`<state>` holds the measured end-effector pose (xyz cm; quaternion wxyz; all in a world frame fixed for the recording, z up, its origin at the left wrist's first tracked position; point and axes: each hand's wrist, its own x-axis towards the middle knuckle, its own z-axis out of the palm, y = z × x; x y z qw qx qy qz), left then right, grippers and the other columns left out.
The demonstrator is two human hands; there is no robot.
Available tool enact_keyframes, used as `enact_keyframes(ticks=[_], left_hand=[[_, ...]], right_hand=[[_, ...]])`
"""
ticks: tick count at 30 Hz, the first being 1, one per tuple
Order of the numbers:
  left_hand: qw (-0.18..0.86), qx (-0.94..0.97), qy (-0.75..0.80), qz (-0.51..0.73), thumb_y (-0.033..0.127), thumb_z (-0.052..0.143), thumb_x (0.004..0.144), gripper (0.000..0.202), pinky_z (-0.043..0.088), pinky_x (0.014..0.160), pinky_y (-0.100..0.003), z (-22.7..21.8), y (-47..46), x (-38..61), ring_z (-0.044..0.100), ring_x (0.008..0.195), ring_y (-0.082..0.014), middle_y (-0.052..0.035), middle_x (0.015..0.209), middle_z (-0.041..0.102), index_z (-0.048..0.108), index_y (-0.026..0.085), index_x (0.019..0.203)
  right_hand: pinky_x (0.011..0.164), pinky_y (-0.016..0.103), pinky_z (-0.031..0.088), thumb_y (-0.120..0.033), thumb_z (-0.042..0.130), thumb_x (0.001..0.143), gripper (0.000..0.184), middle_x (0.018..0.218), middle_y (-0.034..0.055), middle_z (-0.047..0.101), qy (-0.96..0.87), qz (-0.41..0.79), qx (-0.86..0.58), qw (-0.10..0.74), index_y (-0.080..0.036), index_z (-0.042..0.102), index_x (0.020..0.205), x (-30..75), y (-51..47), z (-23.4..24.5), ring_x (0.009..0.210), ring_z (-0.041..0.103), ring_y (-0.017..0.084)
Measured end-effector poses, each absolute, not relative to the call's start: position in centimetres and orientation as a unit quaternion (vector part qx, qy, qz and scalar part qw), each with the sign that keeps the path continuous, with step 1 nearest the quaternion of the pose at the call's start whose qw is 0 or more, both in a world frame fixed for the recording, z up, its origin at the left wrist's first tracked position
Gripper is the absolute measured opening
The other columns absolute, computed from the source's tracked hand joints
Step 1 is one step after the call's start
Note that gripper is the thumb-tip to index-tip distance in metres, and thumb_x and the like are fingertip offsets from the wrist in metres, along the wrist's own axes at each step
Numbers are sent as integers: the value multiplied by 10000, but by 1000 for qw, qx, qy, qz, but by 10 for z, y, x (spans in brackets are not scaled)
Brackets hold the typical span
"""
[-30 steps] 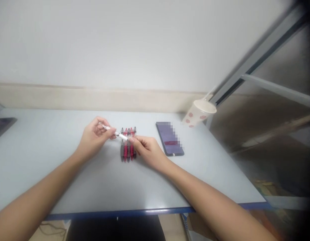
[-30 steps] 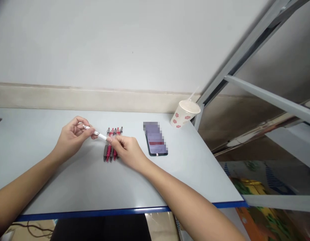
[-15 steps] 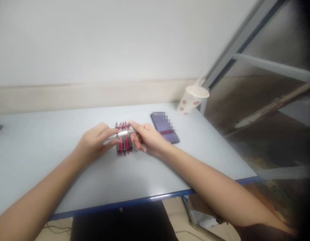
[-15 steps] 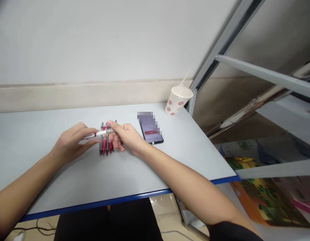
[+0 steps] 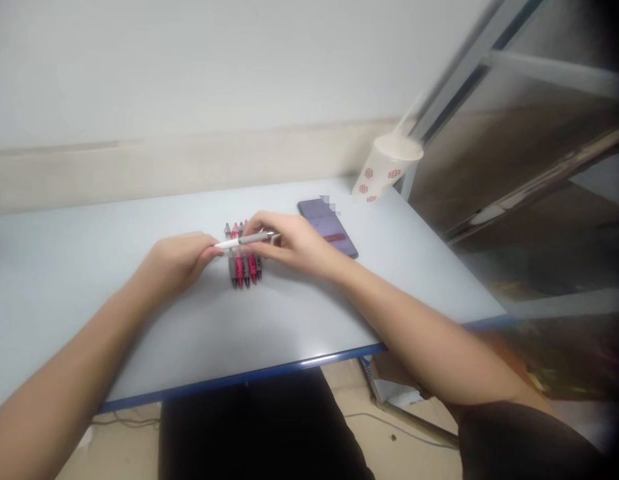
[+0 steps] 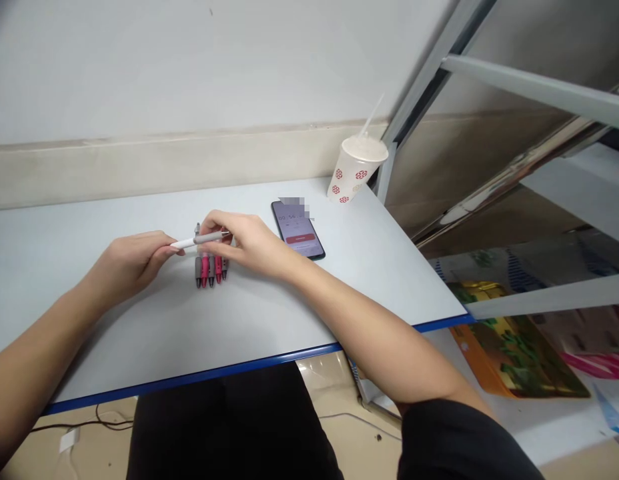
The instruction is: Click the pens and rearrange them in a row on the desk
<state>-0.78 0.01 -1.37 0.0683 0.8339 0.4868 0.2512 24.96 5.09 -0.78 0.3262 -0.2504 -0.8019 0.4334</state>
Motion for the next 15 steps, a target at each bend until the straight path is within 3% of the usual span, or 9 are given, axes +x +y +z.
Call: enact_keyframes(ticks=[2,6,8,11,15], left_hand=[[69,831,497,240,570,383,1062,504,449,642,-337,-11,0,-10,580,650,-219,-57,749,686,693,246,832],[101,830,498,232,523,422,1050,435,490,723,-349,-11,0,-10,654,770,-248,-77,879,764,732,244,924],[114,830,498,223,525,424,1050,435,493,736,-352,-13,0,-9,668,797,-257,-82,902,774,742,246,945],[116,829,504,210,526,409,1060,449,484,726,-347,-14,0,-8,667,775,-252,-79,889,771,741,243,956],[129,835,493,207,485,418,1068,414,487,718,-334,-13,-2,-6,677,770,-243,-65,880,771,728,237,951]], right_hand=[[672,264,415,-435,696,976,237,947,23,736,-818,409,-250,318,-199,712,997,252,55,-9,717,570,128],[694,282,419,-423,589,1042,303,810,17,697,-814,430,-268,283,-188,671,868,251,56,-12,693,560,133],[709,278,431,-358,649,1004,169,906,24,718,-812,419,-271,302,-195,652,960,250,53,-13,749,586,140],[731,283,447,-353,681,983,205,1029,32,724,-813,409,-282,305,-208,626,1118,249,48,-12,797,606,146],[795,313,469,-344,589,1031,145,962,32,720,-832,393,-281,273,-209,630,1003,249,45,-11,837,638,171]])
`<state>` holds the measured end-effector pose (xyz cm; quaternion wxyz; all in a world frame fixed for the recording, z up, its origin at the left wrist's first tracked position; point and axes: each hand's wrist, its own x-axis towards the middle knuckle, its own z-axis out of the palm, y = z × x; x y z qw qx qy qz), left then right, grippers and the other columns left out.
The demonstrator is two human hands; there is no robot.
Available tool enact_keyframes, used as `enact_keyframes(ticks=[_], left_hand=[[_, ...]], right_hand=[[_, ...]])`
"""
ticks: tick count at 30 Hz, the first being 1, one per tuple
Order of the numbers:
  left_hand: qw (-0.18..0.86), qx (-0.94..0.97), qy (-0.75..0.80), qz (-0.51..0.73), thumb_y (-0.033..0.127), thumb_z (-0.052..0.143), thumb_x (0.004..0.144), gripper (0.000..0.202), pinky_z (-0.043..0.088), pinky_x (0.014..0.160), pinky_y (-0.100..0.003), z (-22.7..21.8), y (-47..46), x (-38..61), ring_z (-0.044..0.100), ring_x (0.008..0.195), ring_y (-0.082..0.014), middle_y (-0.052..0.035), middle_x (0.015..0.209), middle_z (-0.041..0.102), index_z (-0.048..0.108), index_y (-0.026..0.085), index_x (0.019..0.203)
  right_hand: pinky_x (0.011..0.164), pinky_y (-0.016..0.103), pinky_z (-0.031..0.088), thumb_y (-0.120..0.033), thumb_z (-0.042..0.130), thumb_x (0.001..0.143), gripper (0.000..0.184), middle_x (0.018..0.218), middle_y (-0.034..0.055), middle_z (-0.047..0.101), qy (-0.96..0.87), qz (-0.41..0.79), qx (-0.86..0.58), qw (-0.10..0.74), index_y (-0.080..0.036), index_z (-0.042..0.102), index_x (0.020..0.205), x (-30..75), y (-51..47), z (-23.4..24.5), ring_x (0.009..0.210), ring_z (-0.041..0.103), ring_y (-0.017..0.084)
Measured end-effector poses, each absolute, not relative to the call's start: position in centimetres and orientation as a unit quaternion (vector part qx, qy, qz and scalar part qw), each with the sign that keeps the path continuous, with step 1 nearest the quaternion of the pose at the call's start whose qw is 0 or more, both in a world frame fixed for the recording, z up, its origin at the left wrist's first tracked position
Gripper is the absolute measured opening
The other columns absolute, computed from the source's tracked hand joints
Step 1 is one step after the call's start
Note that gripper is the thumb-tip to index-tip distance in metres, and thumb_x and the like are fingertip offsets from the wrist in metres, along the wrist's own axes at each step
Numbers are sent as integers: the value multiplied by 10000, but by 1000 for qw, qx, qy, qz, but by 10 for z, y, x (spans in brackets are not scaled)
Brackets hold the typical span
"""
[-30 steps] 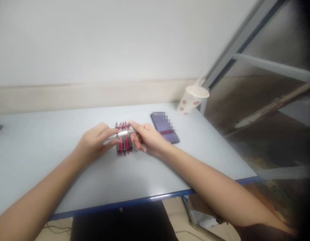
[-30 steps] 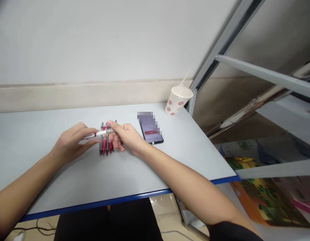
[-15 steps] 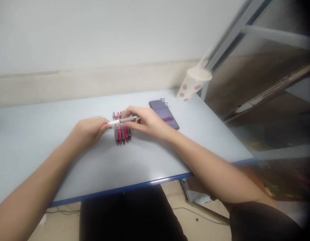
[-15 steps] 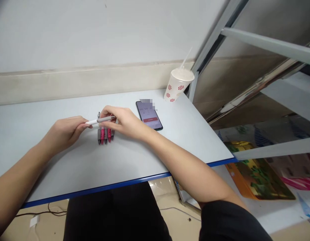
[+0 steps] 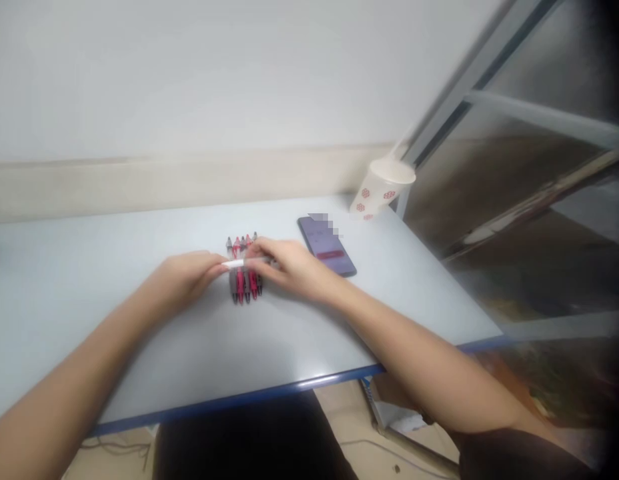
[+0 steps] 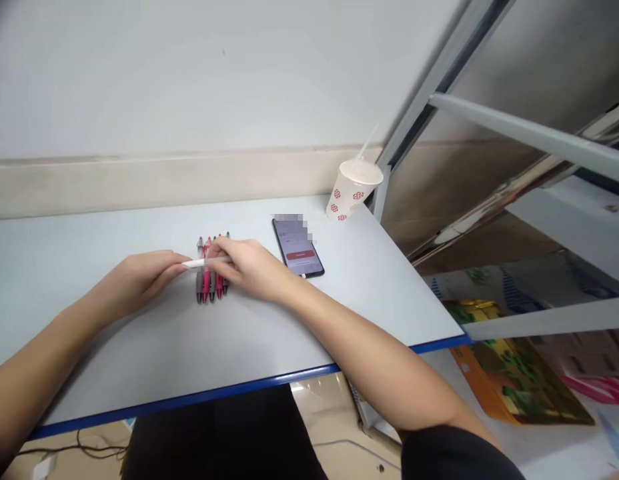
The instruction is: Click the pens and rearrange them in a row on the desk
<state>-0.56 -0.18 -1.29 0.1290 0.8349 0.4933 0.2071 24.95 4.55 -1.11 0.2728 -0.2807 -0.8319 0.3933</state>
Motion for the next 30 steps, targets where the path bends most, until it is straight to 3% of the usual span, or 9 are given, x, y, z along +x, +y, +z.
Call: enact_keyframes(ticks=[3,7,10,14,17,19,23,27,30], left_hand=[[135,838,482,215,467,441,1065,376,487,680,-320,-13,-3,-4,682,738,-236,-47,851,771,725,253,943],[125,841,479,220,476,460,1059,361,495,684,-316,-11,-4,-4,701,756,-236,-51,900,795,737,261,972],[120,834,499,205,488,440,1065,392,492,679,-318,-7,-4,-8,696,736,-236,-50,876,789,728,252,942],[118,825,513,206,528,442,1054,412,495,695,-328,-2,-5,-12,713,764,-249,-51,903,802,729,256,935],[135,819,524,192,515,454,1045,391,482,663,-311,-1,-4,-13,701,710,-231,-36,877,802,727,263,925],[141,815,528,190,508,467,1035,376,472,641,-300,-1,-4,-14,692,678,-222,-30,861,804,732,266,921],[157,813,522,202,525,507,1012,367,458,600,-276,0,-3,-15,655,604,-197,-15,755,774,774,277,964],[212,793,521,235,510,568,982,328,407,513,-242,3,-2,-14,552,483,-149,24,584,673,790,271,956],[288,763,528,236,538,586,987,343,381,451,-240,3,-2,-14,509,441,-143,19,568,668,781,259,1030]], right_hand=[[829,323,490,-298,665,977,139,1085,60,740,-827,399,-281,280,-218,625,1083,250,47,-12,926,664,194],[828,334,484,-334,582,1039,155,965,51,740,-837,389,-282,264,-212,657,980,251,48,-12,865,664,193],[852,329,486,-372,676,994,182,1096,63,742,-835,397,-273,266,-220,658,1093,252,48,-10,953,671,204],[761,325,451,-451,488,1090,385,822,28,689,-824,425,-297,229,-208,642,834,252,50,-9,757,600,175],[745,307,440,-376,653,1002,171,941,25,707,-810,436,-290,264,-206,662,981,252,52,-9,785,601,161],[723,304,431,-415,712,960,220,981,31,708,-796,444,-309,272,-205,663,1006,251,53,-10,776,591,158],[659,300,381,-516,630,1001,410,709,-1,624,-763,480,-331,280,-193,619,750,249,58,-14,648,503,136],[633,275,415,-449,817,853,297,785,5,701,-662,601,-288,344,-185,688,894,246,63,-19,671,566,127],[691,294,496,-378,838,825,241,849,28,739,-646,610,-276,366,-181,707,869,245,65,-21,731,636,140]])
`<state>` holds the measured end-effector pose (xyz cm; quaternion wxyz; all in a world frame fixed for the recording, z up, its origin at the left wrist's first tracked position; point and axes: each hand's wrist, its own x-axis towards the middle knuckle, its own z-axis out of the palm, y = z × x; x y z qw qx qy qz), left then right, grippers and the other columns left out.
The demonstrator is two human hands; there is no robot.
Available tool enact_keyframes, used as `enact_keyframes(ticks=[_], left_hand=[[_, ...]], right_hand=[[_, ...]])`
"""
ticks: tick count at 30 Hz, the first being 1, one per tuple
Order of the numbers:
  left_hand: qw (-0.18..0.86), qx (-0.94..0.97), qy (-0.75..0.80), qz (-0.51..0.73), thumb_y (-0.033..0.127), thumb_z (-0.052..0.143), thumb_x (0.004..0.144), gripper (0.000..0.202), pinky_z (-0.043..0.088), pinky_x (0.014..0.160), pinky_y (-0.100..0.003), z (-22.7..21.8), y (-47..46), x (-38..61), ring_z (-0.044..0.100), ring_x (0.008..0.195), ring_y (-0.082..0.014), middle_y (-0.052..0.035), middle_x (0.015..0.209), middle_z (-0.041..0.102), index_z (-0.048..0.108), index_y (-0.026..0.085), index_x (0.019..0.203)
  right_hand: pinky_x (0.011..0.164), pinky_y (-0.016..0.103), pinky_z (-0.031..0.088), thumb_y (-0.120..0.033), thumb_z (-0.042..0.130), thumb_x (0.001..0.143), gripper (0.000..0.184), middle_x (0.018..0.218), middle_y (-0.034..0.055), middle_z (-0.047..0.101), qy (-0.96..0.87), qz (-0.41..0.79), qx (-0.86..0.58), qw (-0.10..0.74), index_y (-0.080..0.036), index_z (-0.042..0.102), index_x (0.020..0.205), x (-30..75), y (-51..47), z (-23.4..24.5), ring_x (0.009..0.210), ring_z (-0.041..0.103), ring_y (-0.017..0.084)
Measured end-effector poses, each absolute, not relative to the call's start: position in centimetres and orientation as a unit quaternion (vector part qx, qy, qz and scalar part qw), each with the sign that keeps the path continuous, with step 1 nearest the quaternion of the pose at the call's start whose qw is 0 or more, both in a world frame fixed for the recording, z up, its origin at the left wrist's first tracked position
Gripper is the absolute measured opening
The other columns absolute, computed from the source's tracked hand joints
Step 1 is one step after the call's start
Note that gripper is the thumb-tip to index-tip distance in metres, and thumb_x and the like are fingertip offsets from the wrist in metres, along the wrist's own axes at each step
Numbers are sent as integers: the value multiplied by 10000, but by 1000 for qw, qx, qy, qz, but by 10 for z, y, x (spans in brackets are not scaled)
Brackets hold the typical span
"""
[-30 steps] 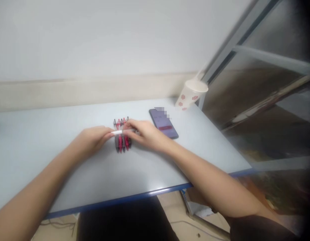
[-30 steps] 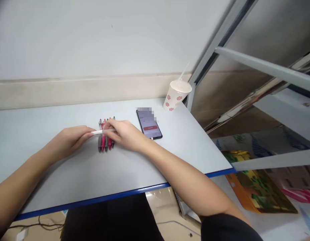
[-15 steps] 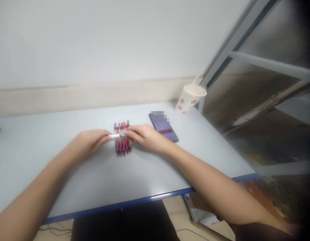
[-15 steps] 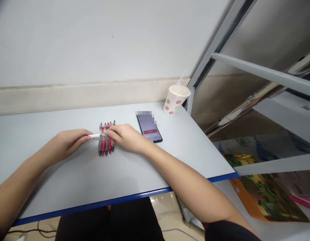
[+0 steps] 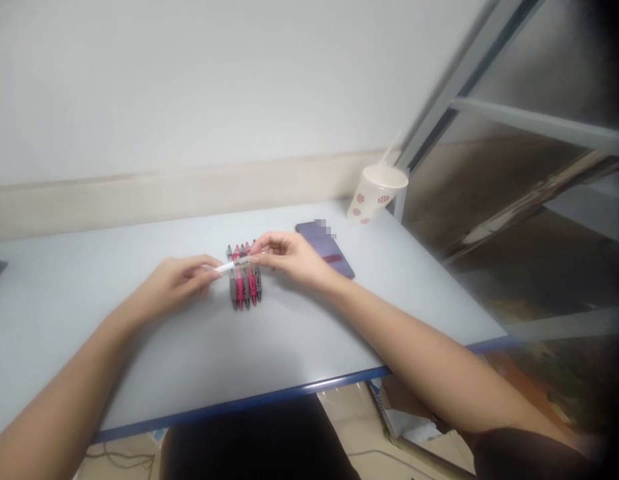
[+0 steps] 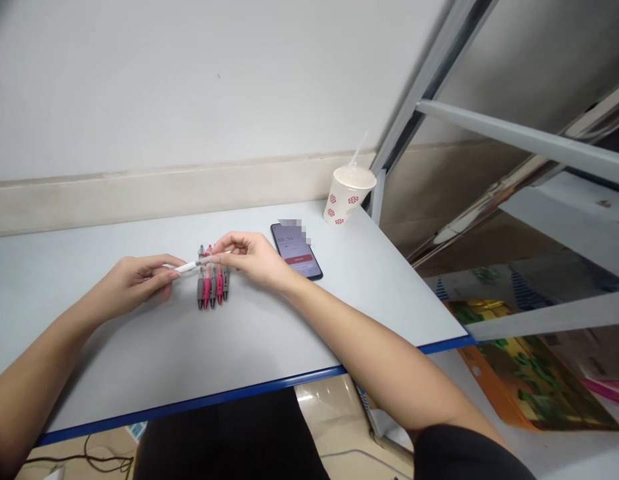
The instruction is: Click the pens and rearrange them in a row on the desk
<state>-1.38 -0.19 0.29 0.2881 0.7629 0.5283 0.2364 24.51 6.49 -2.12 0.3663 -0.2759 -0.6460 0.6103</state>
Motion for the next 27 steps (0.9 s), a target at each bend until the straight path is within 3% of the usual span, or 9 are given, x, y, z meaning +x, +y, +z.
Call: enact_keyframes(ticks=[3,7,13,21,27], left_hand=[[344,746,528,215,568,572,1007,378,417,460,-253,1,-2,-14,556,482,-162,-18,636,709,764,244,1042],[283,763,535,229,593,595,983,399,472,584,-260,0,0,-14,649,656,-185,-49,794,761,755,236,905],[245,777,533,226,566,618,972,358,476,647,-260,-1,2,-14,664,720,-188,-45,882,782,752,235,1003],[234,774,546,219,571,561,1011,384,489,683,-274,-9,2,-14,700,805,-205,-45,991,802,734,244,1113],[246,771,547,213,562,538,1027,381,511,764,-291,-9,2,-13,700,852,-199,-33,1012,797,733,241,1097]], right_hand=[[839,333,554,-323,852,802,248,930,34,757,-648,601,-254,392,-194,709,959,245,64,-22,880,714,173],[806,321,549,-340,849,811,384,867,-7,707,-630,580,-269,440,-214,652,1116,244,62,-20,805,681,153],[737,315,502,-410,812,859,346,831,-17,594,-646,451,-336,516,-222,622,1080,241,58,-20,721,552,139],[692,294,454,-360,764,886,264,769,-39,547,-631,445,-353,529,-210,618,1047,243,61,-23,671,498,121],[645,289,402,-354,755,890,229,677,-62,510,-630,457,-341,526,-204,620,998,243,62,-24,623,471,118]])
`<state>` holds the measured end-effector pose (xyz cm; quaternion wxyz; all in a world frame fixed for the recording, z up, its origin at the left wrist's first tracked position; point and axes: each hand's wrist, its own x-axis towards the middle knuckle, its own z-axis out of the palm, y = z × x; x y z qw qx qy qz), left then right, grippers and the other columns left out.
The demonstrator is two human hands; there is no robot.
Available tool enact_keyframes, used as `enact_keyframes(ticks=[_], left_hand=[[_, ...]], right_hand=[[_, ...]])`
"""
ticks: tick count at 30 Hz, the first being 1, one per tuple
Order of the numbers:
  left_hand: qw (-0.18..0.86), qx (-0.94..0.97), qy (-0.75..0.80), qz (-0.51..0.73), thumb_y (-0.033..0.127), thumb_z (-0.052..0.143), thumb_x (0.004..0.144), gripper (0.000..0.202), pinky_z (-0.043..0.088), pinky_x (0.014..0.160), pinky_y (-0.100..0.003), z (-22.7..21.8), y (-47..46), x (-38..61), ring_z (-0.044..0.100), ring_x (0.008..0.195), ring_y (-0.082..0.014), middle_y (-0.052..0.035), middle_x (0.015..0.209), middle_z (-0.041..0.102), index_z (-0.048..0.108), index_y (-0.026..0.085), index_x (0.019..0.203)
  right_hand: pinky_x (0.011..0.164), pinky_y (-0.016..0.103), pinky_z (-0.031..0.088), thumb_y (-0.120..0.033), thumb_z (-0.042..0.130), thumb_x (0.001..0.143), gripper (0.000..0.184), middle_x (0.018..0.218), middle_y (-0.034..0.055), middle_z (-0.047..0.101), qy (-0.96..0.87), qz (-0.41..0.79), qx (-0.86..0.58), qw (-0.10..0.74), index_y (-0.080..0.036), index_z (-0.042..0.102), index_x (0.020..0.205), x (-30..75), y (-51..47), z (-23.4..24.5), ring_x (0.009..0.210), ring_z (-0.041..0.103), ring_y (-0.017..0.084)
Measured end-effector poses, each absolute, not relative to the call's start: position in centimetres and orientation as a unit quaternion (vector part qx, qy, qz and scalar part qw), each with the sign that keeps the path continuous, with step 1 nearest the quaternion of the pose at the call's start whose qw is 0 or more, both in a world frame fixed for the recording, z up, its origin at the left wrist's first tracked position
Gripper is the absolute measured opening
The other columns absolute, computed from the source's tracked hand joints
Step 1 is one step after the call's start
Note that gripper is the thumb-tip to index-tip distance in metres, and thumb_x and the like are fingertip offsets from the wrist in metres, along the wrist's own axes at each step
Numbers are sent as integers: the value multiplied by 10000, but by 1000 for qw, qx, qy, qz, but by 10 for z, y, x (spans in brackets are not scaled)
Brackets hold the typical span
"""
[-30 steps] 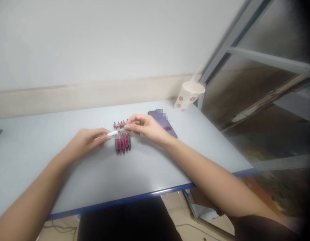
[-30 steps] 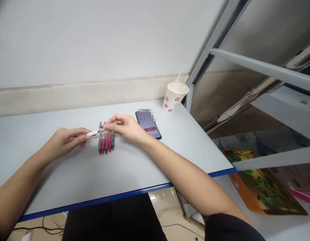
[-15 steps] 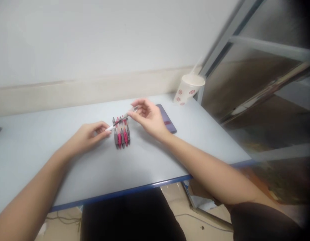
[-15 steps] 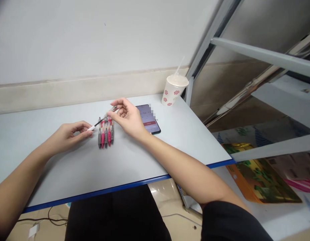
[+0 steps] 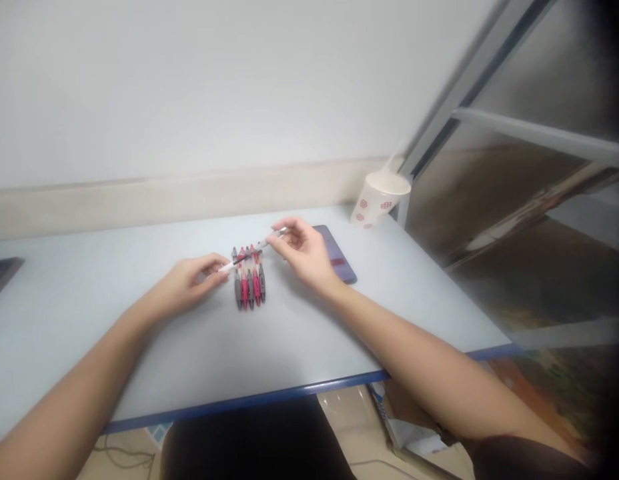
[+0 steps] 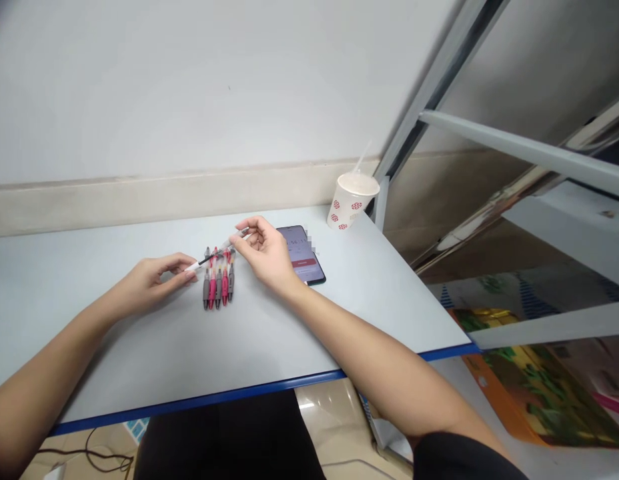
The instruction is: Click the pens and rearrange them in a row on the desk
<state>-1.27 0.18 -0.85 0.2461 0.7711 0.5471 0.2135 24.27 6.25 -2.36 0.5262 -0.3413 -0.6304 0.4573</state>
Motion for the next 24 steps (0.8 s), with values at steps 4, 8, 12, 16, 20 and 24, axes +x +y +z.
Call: enact_keyframes(ticks=[4,8,12,16,20,24], left_hand=[[248,764,554,220,570,550,1019,383,505,755,-299,-10,2,-13,703,866,-209,-42,1013,799,730,242,1100],[264,766,543,224,555,538,1028,380,508,748,-291,-9,1,-10,715,877,-206,-41,992,795,722,235,1118],[260,783,522,215,490,480,1051,361,508,721,-277,-6,-2,-4,689,769,-175,-17,881,767,723,224,1070],[250,797,509,206,445,457,1046,359,490,654,-260,-7,-3,-2,623,636,-150,9,738,704,714,216,942],[221,795,521,218,450,482,1031,367,507,667,-268,-9,0,-3,645,635,-159,5,729,724,740,221,904],[188,797,527,229,443,540,1001,318,562,776,-298,-9,0,-7,732,734,-189,-13,851,813,779,239,949]], right_hand=[[651,287,406,-339,769,873,234,725,-49,553,-631,461,-341,523,-198,630,997,242,64,-25,628,479,109],[657,287,425,-344,801,843,256,758,-29,615,-627,487,-340,504,-188,649,977,240,63,-28,638,514,110],[703,306,485,-387,840,814,284,800,8,704,-648,564,-287,423,-188,683,943,239,60,-29,709,623,146],[710,304,485,-410,846,813,285,890,42,752,-696,549,-263,381,-185,710,924,242,62,-29,747,643,157],[643,280,386,-513,737,917,353,712,-8,648,-754,470,-318,332,-188,640,819,244,61,-28,650,542,134],[652,293,316,-538,525,1053,495,620,-34,502,-816,376,-340,277,-203,497,690,243,55,-24,613,448,123]])
